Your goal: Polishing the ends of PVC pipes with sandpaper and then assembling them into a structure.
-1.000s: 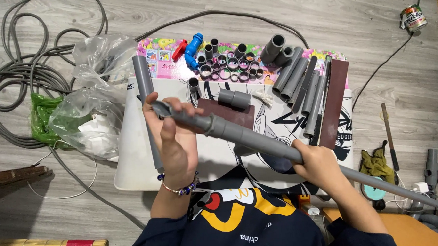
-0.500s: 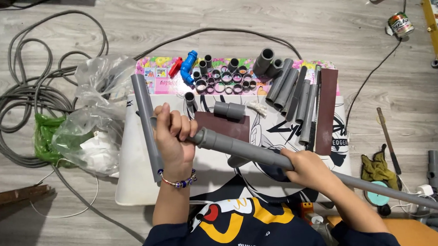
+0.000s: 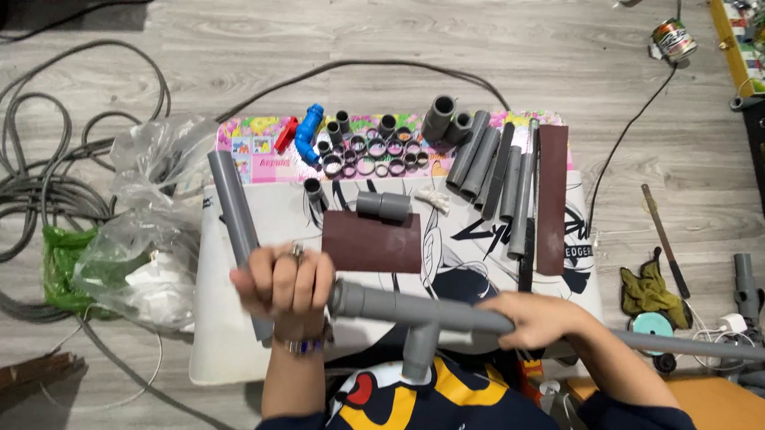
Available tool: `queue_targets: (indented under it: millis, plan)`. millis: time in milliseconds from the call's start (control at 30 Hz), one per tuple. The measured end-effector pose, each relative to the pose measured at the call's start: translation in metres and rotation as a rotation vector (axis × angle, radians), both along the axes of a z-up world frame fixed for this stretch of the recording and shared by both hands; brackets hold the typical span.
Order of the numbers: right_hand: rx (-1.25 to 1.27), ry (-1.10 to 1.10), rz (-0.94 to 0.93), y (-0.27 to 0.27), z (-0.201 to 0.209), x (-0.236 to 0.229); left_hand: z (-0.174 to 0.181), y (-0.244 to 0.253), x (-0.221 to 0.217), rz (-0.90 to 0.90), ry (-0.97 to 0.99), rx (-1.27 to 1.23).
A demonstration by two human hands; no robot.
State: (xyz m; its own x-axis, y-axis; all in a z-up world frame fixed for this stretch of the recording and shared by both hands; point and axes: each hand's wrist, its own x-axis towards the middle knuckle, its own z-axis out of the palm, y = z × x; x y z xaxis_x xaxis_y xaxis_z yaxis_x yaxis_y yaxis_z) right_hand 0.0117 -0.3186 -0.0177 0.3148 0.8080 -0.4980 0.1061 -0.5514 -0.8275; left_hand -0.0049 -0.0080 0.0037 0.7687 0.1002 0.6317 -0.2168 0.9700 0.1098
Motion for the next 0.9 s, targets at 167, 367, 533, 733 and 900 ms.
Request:
queue_targets:
  millis: [167,367,533,733,900]
  plan:
    - [-0.017,-0.083,-0.072,-0.002,0.010,-0.005,-0.003,0.000,0.001,-0.014,-0.010,0.005]
    - [-0.074,-0.200,-0.121,-0.004,0.008,-0.004,0.003,-0.005,0.006,0.096,0.058,0.044]
    - [-0.167,-0.330,-0.131,-0.001,0.012,-0.009,0.003,-0.010,-0.003,0.210,0.194,0.085]
    - [-0.085,-0.883,-0.237,0.000,0.008,-0.031,0.014,-0.022,-0.017,0.369,0.584,0.073]
    - [-0.138,-1.137,-0.300,-0.006,-0.036,-0.047,0.020,-0.031,-0.016,0.454,0.877,0.080]
